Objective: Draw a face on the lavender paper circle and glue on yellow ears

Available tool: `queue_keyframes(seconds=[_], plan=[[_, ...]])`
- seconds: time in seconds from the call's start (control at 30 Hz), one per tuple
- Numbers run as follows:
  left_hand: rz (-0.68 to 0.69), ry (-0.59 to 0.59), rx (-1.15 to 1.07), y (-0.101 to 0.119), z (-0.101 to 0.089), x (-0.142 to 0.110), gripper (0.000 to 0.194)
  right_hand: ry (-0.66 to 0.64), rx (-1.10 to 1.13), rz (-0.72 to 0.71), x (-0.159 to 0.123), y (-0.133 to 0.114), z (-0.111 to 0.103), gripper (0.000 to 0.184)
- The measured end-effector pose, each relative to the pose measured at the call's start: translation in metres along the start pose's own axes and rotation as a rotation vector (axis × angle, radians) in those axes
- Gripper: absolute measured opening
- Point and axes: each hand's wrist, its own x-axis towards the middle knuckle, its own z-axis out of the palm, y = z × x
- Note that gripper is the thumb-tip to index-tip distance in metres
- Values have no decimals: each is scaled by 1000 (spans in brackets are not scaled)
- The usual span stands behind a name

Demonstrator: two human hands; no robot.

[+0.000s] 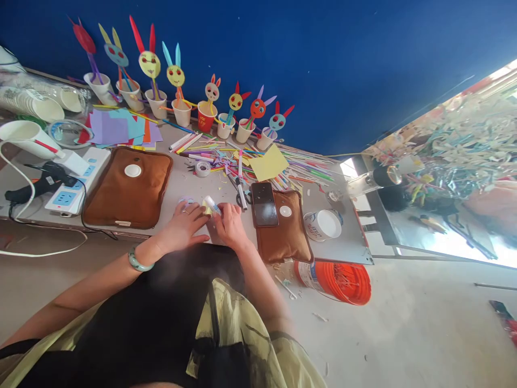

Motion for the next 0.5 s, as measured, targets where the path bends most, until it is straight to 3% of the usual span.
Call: queue_keyframes(seconds=[0.27,0.5], plan=[[-10,2,1,4,-3,-6,56,-64,-32,-4,-2,7,4,27],[-4,18,0,2,1,-7,56,27,115,134,-4,10,-7,26]])
